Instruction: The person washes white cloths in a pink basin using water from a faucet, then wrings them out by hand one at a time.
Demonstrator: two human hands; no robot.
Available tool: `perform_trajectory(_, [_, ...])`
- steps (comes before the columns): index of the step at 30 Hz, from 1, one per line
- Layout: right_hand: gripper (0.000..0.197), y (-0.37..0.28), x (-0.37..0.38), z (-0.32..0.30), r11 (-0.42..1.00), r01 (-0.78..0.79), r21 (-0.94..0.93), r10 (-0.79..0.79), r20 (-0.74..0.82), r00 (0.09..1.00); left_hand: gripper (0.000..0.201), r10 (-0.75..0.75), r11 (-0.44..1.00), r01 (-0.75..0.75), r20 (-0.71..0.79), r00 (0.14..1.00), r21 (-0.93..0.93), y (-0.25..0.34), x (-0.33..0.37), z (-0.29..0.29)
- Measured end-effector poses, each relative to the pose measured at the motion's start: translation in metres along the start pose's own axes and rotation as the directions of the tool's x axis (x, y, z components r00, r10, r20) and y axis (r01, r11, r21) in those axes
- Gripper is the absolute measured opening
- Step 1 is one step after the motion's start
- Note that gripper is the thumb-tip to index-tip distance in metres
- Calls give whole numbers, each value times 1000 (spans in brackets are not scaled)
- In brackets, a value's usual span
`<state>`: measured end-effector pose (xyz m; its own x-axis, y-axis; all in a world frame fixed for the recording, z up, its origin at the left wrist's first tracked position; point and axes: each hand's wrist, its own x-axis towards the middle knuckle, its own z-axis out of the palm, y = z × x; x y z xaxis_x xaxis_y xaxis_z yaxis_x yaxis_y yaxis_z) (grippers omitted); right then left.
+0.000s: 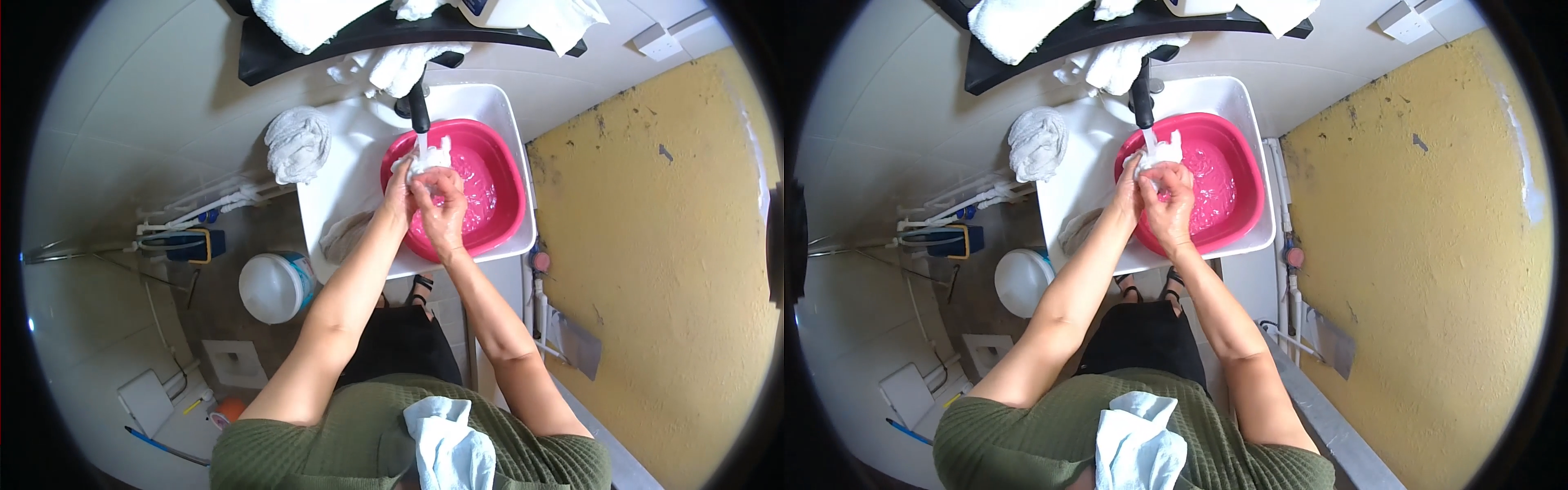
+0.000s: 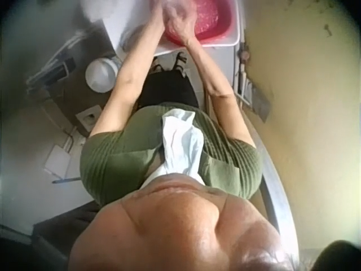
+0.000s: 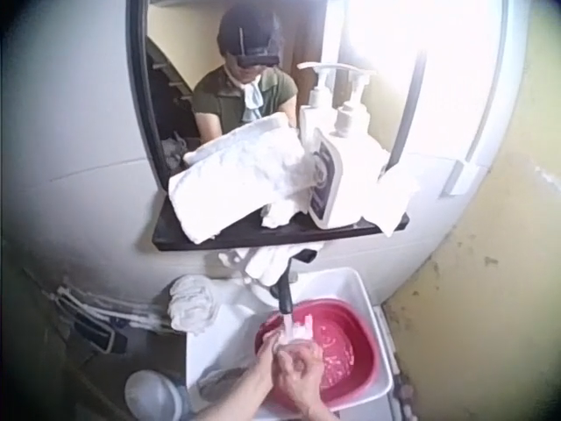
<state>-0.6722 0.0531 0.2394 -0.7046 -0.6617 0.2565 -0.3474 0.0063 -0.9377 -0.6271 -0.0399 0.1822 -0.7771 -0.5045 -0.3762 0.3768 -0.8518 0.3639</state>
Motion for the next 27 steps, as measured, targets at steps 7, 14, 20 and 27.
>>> perform_trajectory(7, [31,61,40,5,937,-339,87,344,-54,937,49,94,992,-75,-209,973,100,-28,-4,24])
perform_trajectory(14, [46,52,55,5,986,-132,-102,130,-27,991,41,88,990,-65,-183,979,129,-39,-1,29])
perform_trajectory(20, [47,10,-4,23,983,-152,-104,161,89,983,45,76,993,-63,-132,988,96,9,2,25])
perform_trajectory(27, [45,48,56,-3,893,-441,85,449,-102,888,40,5,994,-3,-21,1000,112,-38,-4,26])
